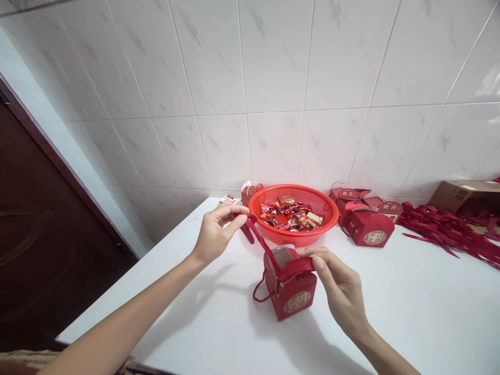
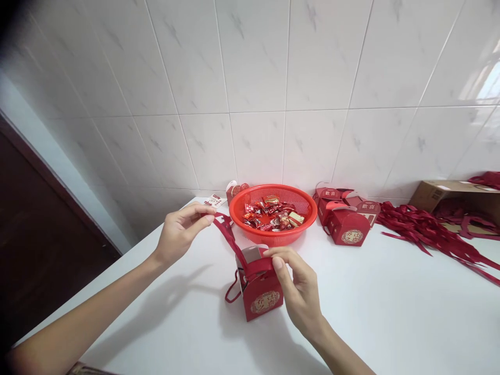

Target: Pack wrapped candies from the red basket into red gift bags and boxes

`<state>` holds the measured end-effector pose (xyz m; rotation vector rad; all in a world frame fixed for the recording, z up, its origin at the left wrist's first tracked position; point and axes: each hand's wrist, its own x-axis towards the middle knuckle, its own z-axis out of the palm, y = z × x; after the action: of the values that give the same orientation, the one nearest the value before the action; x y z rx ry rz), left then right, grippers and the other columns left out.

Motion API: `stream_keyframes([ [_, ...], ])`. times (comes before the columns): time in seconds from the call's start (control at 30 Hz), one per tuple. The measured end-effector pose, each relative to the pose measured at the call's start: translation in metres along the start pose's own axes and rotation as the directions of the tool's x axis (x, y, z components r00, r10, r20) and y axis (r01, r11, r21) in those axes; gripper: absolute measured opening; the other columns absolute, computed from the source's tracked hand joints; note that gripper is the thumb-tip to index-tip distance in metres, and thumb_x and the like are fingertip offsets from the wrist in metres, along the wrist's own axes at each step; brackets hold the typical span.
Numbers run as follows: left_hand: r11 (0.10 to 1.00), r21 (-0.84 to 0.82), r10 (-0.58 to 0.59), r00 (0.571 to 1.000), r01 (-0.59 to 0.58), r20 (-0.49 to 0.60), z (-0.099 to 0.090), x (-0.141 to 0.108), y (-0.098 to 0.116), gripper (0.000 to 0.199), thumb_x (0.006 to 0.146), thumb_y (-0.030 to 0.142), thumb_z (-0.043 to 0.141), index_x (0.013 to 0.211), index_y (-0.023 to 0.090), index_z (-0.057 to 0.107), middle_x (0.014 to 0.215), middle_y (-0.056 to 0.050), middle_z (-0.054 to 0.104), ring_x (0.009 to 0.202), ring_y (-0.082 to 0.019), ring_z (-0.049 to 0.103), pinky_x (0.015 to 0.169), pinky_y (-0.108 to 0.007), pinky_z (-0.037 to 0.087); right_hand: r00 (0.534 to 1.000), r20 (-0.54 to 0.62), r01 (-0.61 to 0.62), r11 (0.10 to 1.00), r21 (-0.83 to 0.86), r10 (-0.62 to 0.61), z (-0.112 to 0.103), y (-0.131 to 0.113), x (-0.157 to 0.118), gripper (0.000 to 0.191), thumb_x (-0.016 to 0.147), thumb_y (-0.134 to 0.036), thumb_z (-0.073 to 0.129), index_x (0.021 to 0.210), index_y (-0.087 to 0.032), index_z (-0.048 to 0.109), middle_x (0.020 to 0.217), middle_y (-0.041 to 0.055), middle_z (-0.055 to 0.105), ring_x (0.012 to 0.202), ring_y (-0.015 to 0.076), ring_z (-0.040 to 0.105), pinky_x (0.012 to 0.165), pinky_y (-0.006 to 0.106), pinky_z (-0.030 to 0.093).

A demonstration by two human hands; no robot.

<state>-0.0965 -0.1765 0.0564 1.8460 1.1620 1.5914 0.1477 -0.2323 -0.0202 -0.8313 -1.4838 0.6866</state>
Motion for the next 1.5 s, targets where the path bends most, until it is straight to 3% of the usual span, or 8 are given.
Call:
stream_keyframes([
  [0.3,0.990,-0.090,-0.126,0.980,0.113,-0.157,-0.011,0.009,-0.004,0.011,0.065,0.028,0.071,0.070,0.018,0.071,0.075,-0.002,0.068,0.063,-0.012,0.053,0.063,-0.027,0.048,0.999,0.024,0.024,0.940,0.340,-0.034,-0.029,-0.012,0.010,0.027,0.097,-0.038,0.057,0.080,-0.023,0.072,0.076,0.0042,0.066,0.074,0.0177,0.061,0.069,0.029,0.051],
  [0.43,0.977,-0.033,-0.204,0.965,0.212,0.168,-0.029,0.014,-0.007,0.010,0.067,0.027,0.068,0.069,0.018,0.072,0.067,-0.001,0.066,0.056,-0.011,0.049,0.052,-0.023,0.040,0.971,0.197,0.086,0.968,0.236,-0.134,-0.042,-0.023,0.003,0.026,0.100,-0.030,0.053,0.081,-0.024,0.069,0.074,0.0034,0.067,0.074,0.0173,0.061,0.071,0.030,0.050],
  [0.5,0.937,0.113,-0.335,0.762,0.330,0.554,-0.039,0.013,-0.008,0.012,0.070,0.027,0.067,0.072,0.018,0.074,0.061,-0.002,0.065,0.054,-0.011,0.050,0.049,-0.022,0.039,0.937,0.331,0.060,0.985,0.161,-0.111,-0.045,-0.026,-0.006,0.024,0.100,-0.028,0.053,0.081,-0.022,0.067,0.074,0.0034,0.068,0.071,0.0169,0.061,0.069,0.029,0.049],
  [0.6,0.847,0.402,-0.492,0.227,0.347,0.841,-0.048,0.006,-0.012,0.018,0.069,0.029,0.070,0.081,0.017,0.077,0.056,-0.002,0.065,0.049,-0.012,0.054,0.048,-0.022,0.042,0.896,0.443,0.035,0.999,0.024,-0.042,-0.043,-0.024,-0.019,0.026,0.098,-0.027,0.055,0.075,-0.020,0.064,0.069,0.0028,0.066,0.065,0.0153,0.059,0.062,0.027,0.047],
  [0.7,0.782,0.592,-0.610,0.041,0.195,0.791,-0.044,-0.002,-0.012,0.018,0.069,0.028,0.068,0.081,0.017,0.076,0.065,-0.002,0.070,0.046,-0.013,0.057,0.047,-0.023,0.043,0.906,0.424,0.055,0.991,-0.119,0.001,-0.040,-0.019,-0.025,0.029,0.098,-0.028,0.055,0.071,-0.019,0.061,0.066,0.0015,0.064,0.061,0.0134,0.056,0.060,0.025,0.045],
  [0.87,0.771,0.637,-0.611,0.283,0.003,0.739,-0.021,-0.009,0.003,0.015,0.078,0.029,0.061,0.070,0.018,0.066,0.062,0.000,0.066,0.055,-0.015,0.062,0.053,-0.023,0.042,0.970,0.243,0.097,0.960,-0.262,-0.031,-0.040,-0.011,-0.017,0.017,0.097,-0.028,0.057,0.081,-0.021,0.058,0.078,0.0010,0.065,0.070,0.0143,0.060,0.065,0.025,0.050],
  [1.03,0.899,0.438,-0.368,0.556,0.009,0.745,0.003,-0.020,0.007,0.045,0.081,0.041,0.066,0.121,0.023,0.059,0.080,0.001,0.067,0.071,-0.018,0.062,0.061,-0.025,0.045,0.967,0.240,0.171,0.909,-0.380,-0.082,-0.037,-0.007,-0.008,0.018,0.093,-0.033,0.062,0.110,-0.025,0.060,0.110,0.0063,0.065,0.095,0.0197,0.063,0.081,0.031,0.055],
  [1.5,0.890,0.455,-0.338,0.734,0.045,0.589,0.042,-0.039,-0.005,0.021,0.078,0.036,0.067,0.084,0.020,0.055,0.065,0.006,0.053,0.059,-0.013,0.050,0.054,-0.024,0.033,0.949,0.297,0.257,0.799,-0.544,-0.103,0.006,0.010,-0.019,0.017,0.096,-0.038,0.057,0.105,-0.025,0.061,0.117,0.0101,0.063,0.104,0.0273,0.061,0.085,0.045,0.054],
])
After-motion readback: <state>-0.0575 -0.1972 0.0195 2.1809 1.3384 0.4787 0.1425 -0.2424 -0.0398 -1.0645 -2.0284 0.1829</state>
